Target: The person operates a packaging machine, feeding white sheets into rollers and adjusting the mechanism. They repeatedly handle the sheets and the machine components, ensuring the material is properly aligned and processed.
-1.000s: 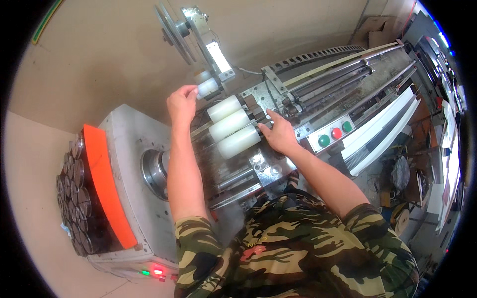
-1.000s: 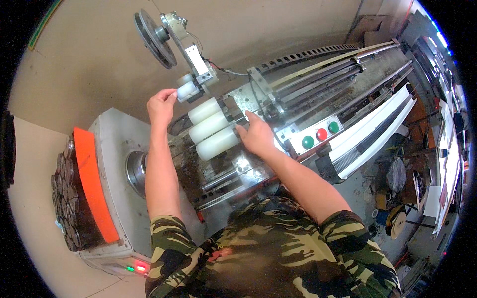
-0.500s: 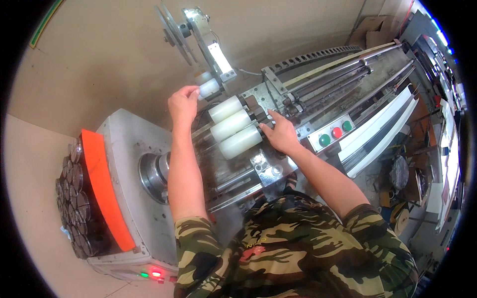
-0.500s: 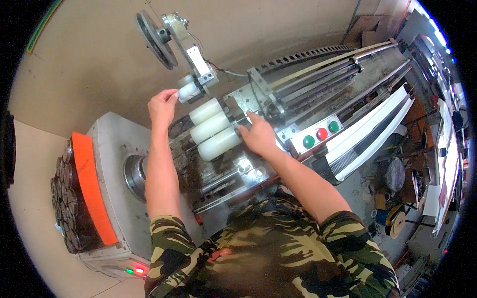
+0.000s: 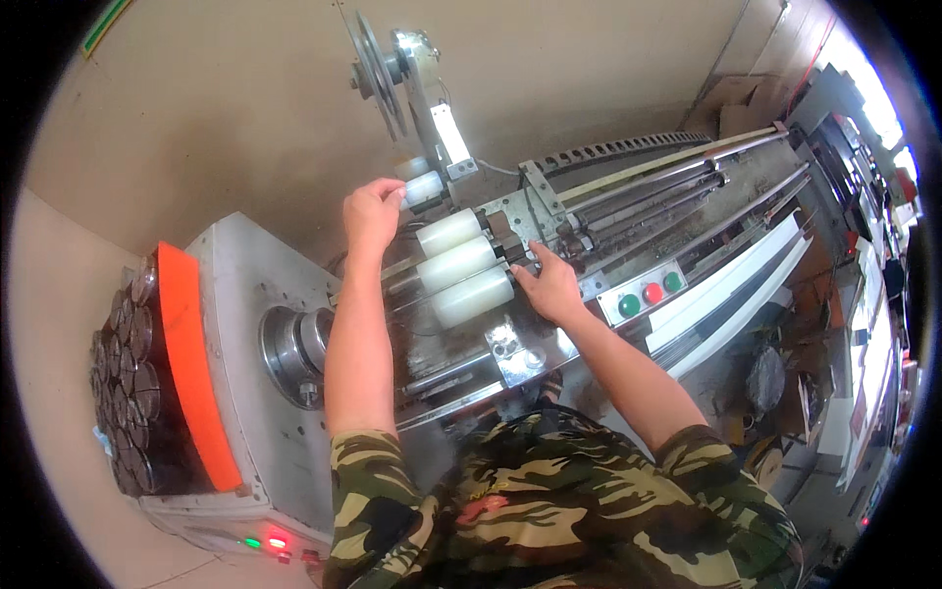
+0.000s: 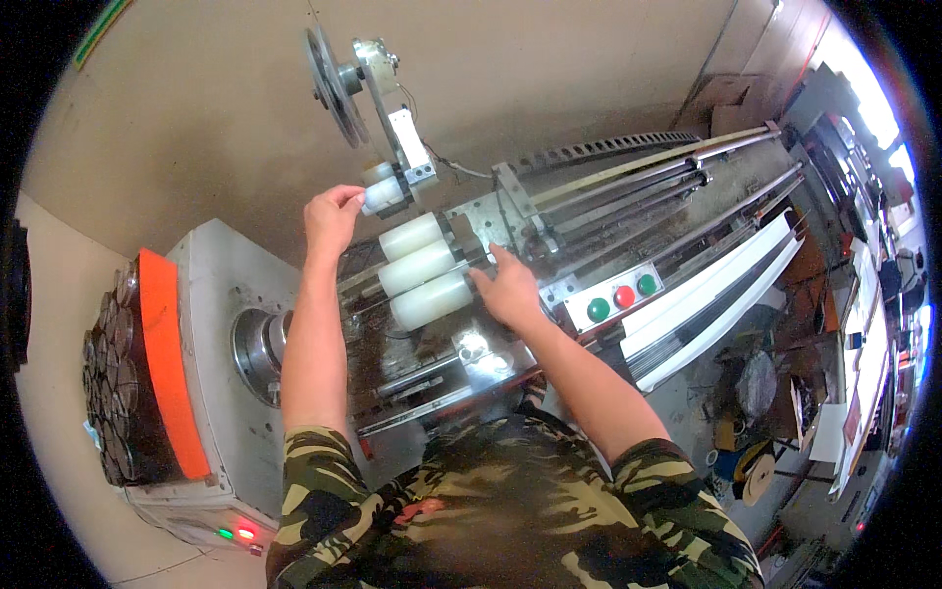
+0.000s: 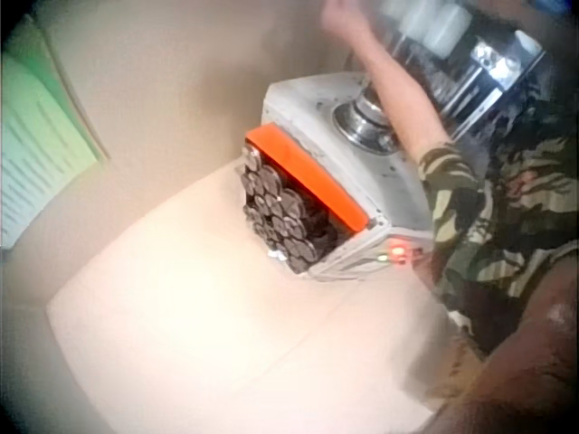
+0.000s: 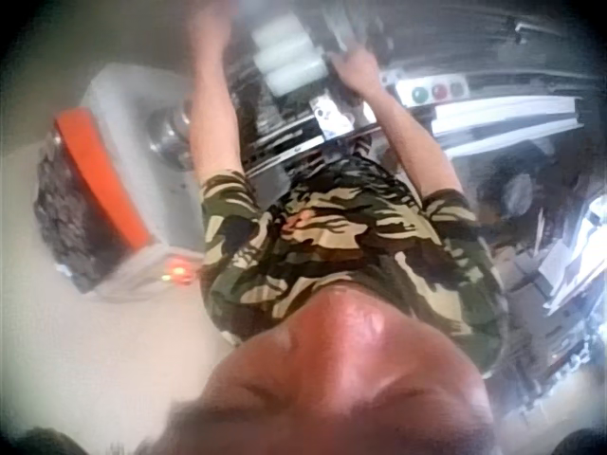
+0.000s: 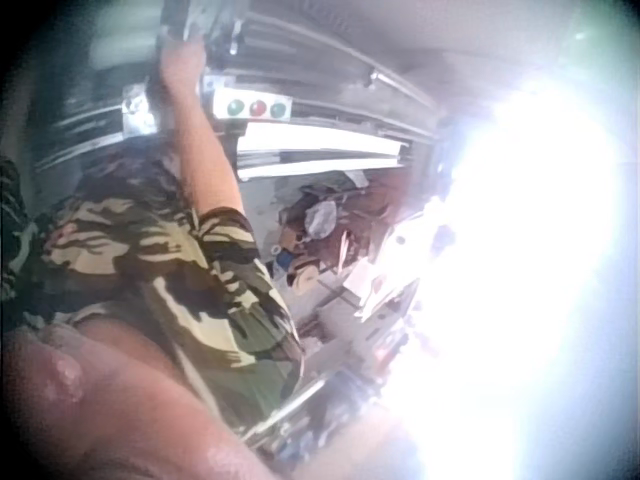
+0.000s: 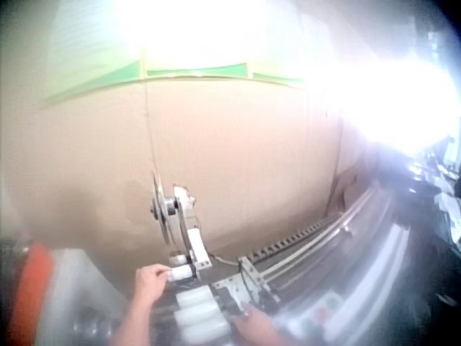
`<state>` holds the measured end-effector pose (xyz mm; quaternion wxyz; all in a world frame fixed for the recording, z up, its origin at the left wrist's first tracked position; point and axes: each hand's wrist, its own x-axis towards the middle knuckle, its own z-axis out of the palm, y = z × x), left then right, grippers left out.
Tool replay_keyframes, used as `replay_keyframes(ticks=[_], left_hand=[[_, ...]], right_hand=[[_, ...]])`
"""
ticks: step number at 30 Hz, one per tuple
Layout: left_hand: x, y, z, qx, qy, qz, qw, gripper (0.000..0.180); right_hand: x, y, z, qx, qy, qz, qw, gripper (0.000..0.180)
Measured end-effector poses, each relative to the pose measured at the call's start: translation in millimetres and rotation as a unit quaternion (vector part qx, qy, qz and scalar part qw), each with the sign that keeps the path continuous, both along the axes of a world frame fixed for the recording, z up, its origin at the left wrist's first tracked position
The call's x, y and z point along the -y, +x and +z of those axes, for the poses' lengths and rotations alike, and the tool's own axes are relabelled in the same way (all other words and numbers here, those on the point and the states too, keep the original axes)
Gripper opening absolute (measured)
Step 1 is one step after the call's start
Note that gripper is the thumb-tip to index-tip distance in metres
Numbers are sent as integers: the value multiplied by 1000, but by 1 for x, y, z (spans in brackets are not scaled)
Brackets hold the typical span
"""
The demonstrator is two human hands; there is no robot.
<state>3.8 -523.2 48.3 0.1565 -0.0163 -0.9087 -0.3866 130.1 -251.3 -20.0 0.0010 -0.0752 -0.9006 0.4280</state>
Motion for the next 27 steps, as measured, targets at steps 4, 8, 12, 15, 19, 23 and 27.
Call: replay_keyframes(ticks=[4,8,12,15,19,23,27], left_hand=[[1,0,-1,-9,5,-2,1000,18],[3,-4,-5,-15,7,-11,1000,17],[1,-1,-1,1,4,-5,1000,17],[2,-1,0,4,7,-5,1000,17],[3,-1,-1,7,18,-5,1000,16],[4,-4,-2,-5,-3,-14,1000,17],[3,-1,0,-1,-3,-8,1000,17]], right_hand=[[1,2,11,15,-6,-1,1000,65],[0,1,5,10,-6,-4,1000,65],[1,1,10,25,7,-4,1000,65],[-1,0,2,6,24,-2,1000,65],[1,3,9,11,3,-1,1000,65],[0,0,-3,-43,28,1,999,65],[-1,0,-5,-46,29,1,999,65]])
